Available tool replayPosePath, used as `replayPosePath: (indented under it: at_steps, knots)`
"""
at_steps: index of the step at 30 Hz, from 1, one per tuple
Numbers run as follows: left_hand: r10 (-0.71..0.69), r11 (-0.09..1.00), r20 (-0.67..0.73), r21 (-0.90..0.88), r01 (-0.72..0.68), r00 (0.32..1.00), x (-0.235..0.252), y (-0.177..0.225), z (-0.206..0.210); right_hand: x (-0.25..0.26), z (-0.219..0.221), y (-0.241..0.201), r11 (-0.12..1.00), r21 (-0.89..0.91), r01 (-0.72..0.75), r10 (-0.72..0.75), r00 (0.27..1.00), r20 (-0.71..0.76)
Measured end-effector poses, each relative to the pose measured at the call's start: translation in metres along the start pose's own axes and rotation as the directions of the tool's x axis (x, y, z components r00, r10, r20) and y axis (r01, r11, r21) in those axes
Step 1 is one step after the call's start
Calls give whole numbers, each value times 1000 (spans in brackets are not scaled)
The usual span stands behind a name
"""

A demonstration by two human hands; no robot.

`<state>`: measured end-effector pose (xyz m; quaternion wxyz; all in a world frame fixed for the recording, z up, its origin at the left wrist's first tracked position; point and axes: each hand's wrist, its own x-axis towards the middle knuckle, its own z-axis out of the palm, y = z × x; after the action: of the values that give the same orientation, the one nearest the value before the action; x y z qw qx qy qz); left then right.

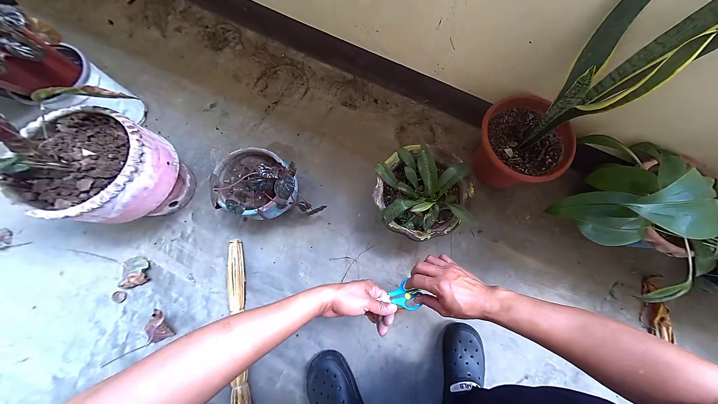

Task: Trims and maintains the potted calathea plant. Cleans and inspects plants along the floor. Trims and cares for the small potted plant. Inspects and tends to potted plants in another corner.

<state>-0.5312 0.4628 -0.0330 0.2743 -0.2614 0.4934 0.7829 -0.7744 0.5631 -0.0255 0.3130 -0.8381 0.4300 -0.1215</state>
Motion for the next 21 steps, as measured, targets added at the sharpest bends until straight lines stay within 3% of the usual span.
replayPosePath:
  at_steps: [3,5,7,9,11,13,15,18,21]
  knots:
    - [19,996,22,81,-21,1000,6,22,6,-7,-7,-5,997,-72,40,-43,998,-35]
    - [35,973,16,228,-38,999,11,41,7,-11,-16,-7,999,-38,-22,22,1000,3]
    - [84,898,-42,437,-57,996,16,62,1,-15,-35,-6,971,52,-232,221,961,166]
    - [210,814,-178,576,-71,961,24,79,-11,-20,-50,5,896,31,-444,411,852,323]
    - [468,651,-295,753,-99,833,39,87,-26,-29,-59,20,821,-66,-567,541,737,406]
    - [688,399,-247,914,-71,682,55,95,-37,-36,-65,32,766,-137,-629,613,649,450]
    - [770,180,-139,984,-3,623,70,107,-41,-41,-68,39,734,-159,-661,644,603,471]
    - [754,-55,-41,991,125,656,91,119,-45,-44,-73,44,717,-191,-670,660,566,493]
    - [693,-163,-32,966,199,720,100,125,-51,-47,-82,46,702,-173,-691,671,560,486]
